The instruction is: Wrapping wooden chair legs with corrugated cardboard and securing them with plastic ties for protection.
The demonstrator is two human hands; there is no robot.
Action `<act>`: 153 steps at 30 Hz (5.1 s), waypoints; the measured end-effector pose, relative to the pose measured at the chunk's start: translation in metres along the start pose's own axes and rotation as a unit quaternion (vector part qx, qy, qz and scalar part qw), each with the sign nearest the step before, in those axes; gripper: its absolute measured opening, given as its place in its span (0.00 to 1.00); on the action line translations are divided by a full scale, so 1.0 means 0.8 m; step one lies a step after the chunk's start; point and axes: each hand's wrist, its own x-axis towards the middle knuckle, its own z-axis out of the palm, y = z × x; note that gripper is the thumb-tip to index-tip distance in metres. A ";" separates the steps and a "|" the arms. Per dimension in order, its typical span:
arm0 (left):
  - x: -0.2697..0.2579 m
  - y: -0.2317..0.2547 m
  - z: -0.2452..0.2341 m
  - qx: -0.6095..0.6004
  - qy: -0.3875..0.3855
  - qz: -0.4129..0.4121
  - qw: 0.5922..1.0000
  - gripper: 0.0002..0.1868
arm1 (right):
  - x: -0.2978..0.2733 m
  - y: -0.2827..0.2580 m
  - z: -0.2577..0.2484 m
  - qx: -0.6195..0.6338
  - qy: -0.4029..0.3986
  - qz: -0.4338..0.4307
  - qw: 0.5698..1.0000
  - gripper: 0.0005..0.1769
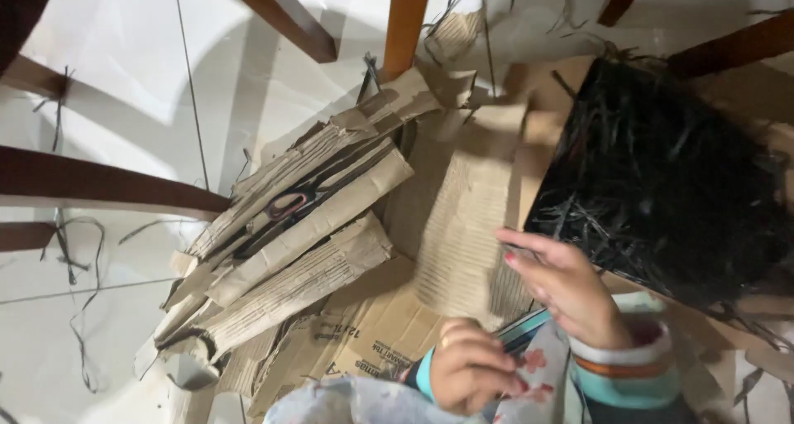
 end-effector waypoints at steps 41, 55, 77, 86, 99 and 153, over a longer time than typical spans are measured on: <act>-0.099 0.330 0.709 -0.345 -0.630 0.111 0.687 0.21 | -0.650 0.475 -0.475 0.022 0.654 -0.252 0.713 0.11; -0.217 0.310 0.979 -0.233 -0.493 -0.055 0.837 0.10 | -0.599 0.621 -0.714 0.250 0.721 -0.270 0.587 0.03; -0.279 0.115 0.838 0.103 -0.673 -0.041 0.732 0.32 | -0.563 0.597 -0.695 -0.156 0.646 -0.232 0.710 0.02; -0.367 0.028 0.812 0.278 -0.769 0.005 0.576 0.39 | -0.450 0.586 -0.675 -0.192 0.480 -0.107 0.849 0.02; -0.283 0.136 0.853 0.091 -0.684 0.085 0.718 0.09 | -0.558 0.591 -0.708 -0.064 0.398 0.116 0.908 0.26; -0.325 0.156 0.908 0.048 -0.701 -0.108 0.703 0.37 | -0.549 0.621 -0.715 0.153 0.696 -0.507 0.486 0.10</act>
